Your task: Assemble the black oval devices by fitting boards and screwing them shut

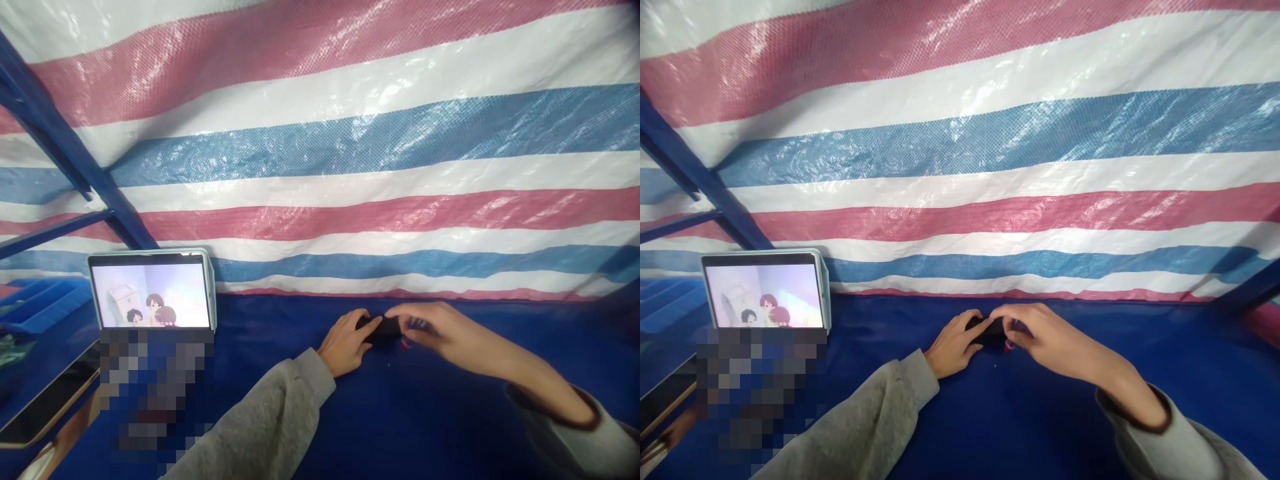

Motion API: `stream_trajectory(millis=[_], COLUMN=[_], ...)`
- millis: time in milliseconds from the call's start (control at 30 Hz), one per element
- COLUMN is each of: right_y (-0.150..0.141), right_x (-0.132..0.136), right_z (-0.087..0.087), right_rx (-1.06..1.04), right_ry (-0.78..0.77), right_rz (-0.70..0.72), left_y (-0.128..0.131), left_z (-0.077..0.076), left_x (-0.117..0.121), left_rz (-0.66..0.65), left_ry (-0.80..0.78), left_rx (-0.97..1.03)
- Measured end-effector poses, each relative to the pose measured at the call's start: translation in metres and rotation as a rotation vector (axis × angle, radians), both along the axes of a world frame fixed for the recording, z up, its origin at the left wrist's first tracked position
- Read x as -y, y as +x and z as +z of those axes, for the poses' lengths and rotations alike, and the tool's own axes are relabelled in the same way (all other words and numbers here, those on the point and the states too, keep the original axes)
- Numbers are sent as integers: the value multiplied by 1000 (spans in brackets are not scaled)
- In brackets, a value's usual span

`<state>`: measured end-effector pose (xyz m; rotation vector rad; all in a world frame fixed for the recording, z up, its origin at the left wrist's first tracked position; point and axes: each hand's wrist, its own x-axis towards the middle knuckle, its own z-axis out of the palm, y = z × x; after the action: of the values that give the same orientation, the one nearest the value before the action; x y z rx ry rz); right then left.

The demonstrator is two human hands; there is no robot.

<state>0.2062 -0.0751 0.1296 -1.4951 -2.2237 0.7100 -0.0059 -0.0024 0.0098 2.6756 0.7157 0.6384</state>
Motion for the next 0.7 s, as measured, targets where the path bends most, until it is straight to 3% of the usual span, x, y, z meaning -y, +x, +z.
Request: stream_trajectory(millis=[100,300,533,700], right_y=[1,1,-17,-25], right_x=[4,10,13,15], right_z=[-16,-43,-60,-61], right_rx=[-19,102,263,279], right_ry=[-101,-126,-135,-59], right_rz=[81,51,117,86], left_y=[-1,-2,-2,-1], left_z=[-2,-3,5,3], left_x=[-3,-8,-7,-8], left_rz=[12,29,102,122], left_ry=[-51,-188,-291,-285], left_rx=[44,175,152,172])
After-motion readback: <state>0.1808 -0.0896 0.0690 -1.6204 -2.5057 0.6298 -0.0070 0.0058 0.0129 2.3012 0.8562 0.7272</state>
